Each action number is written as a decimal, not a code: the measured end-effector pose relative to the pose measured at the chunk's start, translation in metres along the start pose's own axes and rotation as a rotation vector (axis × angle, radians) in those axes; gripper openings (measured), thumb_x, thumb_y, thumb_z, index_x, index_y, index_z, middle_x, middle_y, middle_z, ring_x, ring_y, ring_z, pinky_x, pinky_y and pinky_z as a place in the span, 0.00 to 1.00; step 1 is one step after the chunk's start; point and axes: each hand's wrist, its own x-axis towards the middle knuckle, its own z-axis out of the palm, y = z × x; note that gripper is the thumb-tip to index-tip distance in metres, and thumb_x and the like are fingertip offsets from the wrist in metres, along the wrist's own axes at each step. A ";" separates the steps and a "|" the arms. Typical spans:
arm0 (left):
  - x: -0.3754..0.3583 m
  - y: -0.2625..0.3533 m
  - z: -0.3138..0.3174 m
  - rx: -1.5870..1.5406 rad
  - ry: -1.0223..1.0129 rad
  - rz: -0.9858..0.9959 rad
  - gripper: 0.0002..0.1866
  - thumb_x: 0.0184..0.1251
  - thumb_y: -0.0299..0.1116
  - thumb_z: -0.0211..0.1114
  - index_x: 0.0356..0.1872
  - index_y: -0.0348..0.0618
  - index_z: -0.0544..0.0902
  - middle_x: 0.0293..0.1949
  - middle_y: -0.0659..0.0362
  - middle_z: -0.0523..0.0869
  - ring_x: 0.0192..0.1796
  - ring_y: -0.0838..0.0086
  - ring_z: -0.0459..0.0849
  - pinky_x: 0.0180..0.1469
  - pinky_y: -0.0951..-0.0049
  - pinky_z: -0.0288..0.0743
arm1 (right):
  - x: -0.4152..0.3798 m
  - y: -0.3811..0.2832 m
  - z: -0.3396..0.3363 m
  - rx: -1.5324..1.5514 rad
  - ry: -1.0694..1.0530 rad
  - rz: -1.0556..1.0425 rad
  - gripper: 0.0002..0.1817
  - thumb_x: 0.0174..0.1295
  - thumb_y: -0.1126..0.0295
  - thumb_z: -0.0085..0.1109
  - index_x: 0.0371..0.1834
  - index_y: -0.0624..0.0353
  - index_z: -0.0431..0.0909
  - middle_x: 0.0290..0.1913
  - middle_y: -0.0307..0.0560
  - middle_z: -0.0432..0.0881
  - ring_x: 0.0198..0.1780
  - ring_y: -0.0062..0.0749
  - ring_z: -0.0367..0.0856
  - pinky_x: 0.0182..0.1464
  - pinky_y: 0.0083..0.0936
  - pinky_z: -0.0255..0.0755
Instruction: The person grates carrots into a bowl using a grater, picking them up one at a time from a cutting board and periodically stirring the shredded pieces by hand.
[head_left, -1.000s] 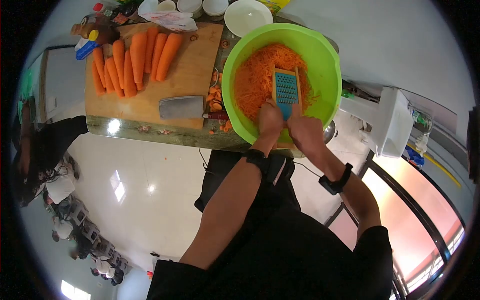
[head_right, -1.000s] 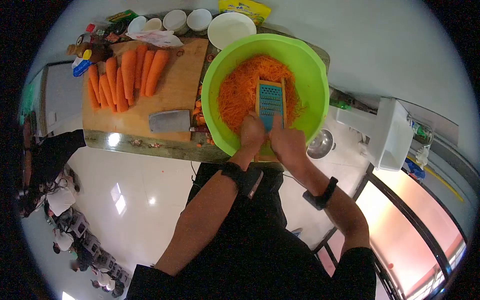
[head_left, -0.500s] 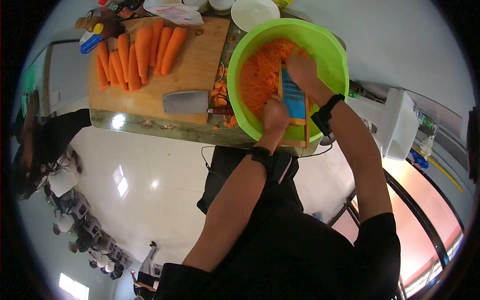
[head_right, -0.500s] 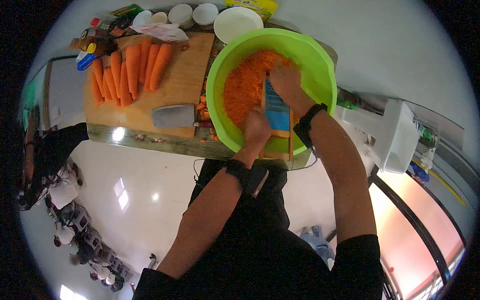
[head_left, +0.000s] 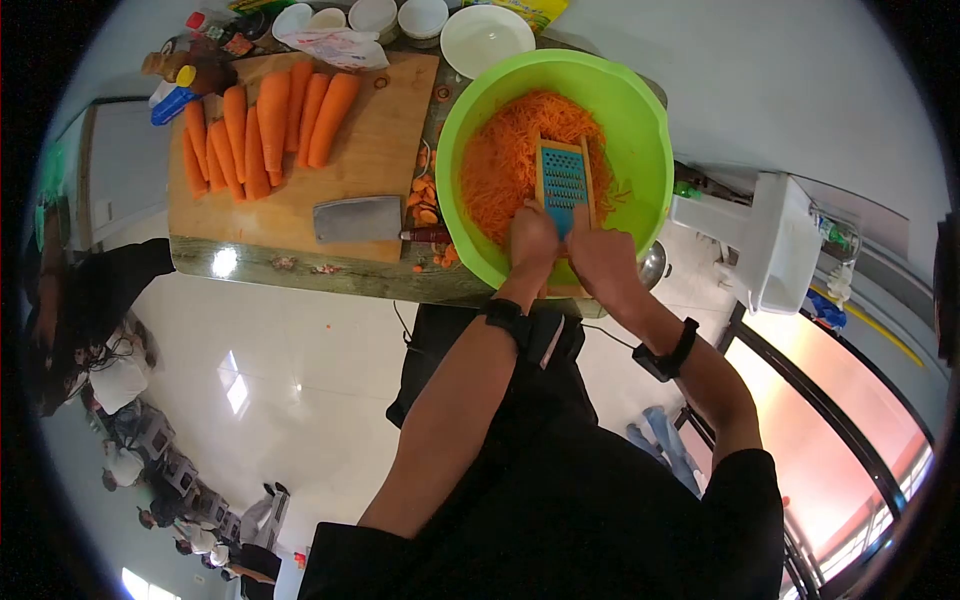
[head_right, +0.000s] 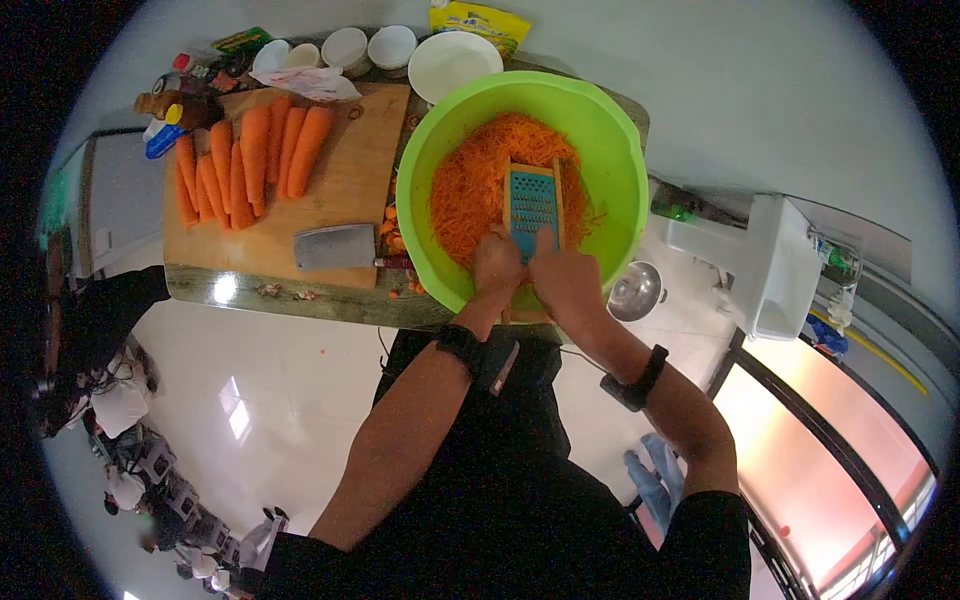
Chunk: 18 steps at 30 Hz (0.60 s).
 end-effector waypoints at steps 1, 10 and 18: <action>-0.002 0.007 -0.005 -0.034 -0.054 -0.122 0.32 0.81 0.43 0.38 0.23 0.30 0.81 0.24 0.38 0.84 0.27 0.44 0.84 0.25 0.49 0.77 | 0.004 0.003 0.007 0.000 -0.003 0.001 0.17 0.62 0.68 0.53 0.50 0.68 0.72 0.34 0.69 0.83 0.29 0.61 0.85 0.32 0.50 0.79; 0.005 -0.005 0.001 -0.035 -0.090 -0.041 0.22 0.77 0.37 0.44 0.39 0.27 0.81 0.35 0.32 0.84 0.39 0.40 0.85 0.41 0.48 0.81 | 0.136 0.038 0.036 -0.143 0.468 -0.158 0.25 0.58 0.68 0.56 0.56 0.75 0.71 0.17 0.53 0.80 0.20 0.48 0.82 0.20 0.44 0.75; 0.007 -0.015 0.009 0.072 0.005 0.019 0.21 0.77 0.36 0.45 0.32 0.29 0.80 0.30 0.34 0.84 0.34 0.42 0.85 0.33 0.48 0.80 | 0.170 0.039 0.014 -0.142 0.270 -0.060 0.18 0.64 0.67 0.51 0.49 0.72 0.74 0.30 0.62 0.85 0.33 0.55 0.87 0.34 0.49 0.80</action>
